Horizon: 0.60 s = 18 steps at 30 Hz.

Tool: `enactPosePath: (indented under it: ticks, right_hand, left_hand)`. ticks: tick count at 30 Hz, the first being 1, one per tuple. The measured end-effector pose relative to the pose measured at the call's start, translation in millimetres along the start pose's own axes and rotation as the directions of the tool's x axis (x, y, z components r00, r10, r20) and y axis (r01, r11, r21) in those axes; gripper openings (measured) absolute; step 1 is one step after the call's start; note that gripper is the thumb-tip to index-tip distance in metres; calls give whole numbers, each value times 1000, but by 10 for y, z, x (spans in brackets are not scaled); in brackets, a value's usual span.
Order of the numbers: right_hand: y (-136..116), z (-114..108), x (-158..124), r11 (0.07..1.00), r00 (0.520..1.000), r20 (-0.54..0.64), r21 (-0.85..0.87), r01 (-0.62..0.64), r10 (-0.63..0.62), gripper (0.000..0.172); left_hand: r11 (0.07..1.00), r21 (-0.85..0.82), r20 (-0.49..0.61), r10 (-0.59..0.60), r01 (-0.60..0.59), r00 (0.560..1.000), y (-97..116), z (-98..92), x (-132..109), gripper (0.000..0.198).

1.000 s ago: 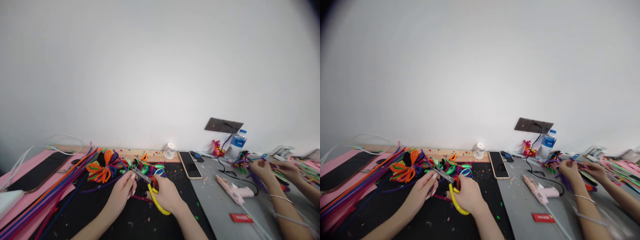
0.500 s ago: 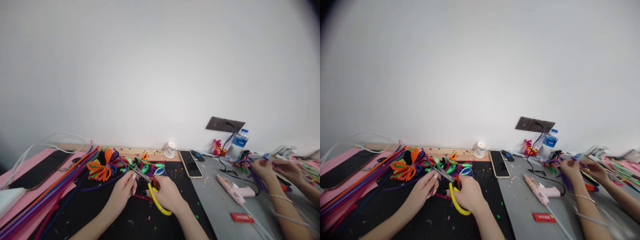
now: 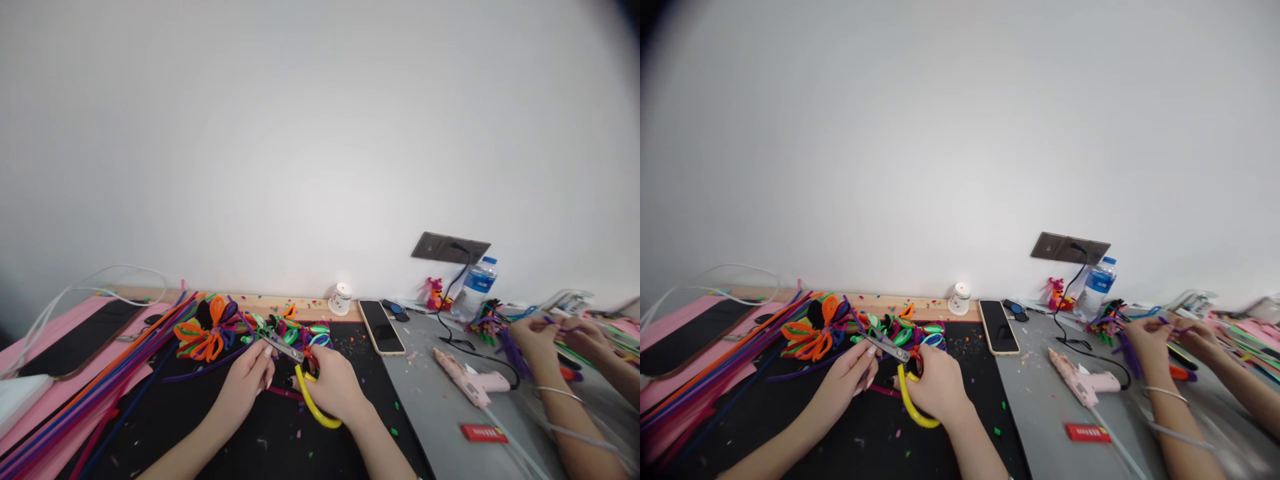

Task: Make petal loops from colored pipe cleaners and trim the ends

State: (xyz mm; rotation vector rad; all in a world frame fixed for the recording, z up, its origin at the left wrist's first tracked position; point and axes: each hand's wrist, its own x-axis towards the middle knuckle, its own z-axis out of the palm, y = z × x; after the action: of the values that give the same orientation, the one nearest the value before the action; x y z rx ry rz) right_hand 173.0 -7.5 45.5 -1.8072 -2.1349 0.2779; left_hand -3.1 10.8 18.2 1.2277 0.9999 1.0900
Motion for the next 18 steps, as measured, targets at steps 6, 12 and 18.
enactPosePath:
  ticks: [6,12,18]
  right_hand:
    - [-1,11,-14,1000,999,48,27,3,-5,31]
    - [8,24,-9,999,998,49,32,25,-27,29]
    - [-9,33,-12,999,999,24,31,22,-23,28]
  left_hand:
    - [1000,-10,-11,-3,3,1000,35,11,-8,33]
    - [1000,10,-12,0,0,1000,65,22,-22,32]
    - [999,40,-31,17,-16,999,78,24,-22,32]
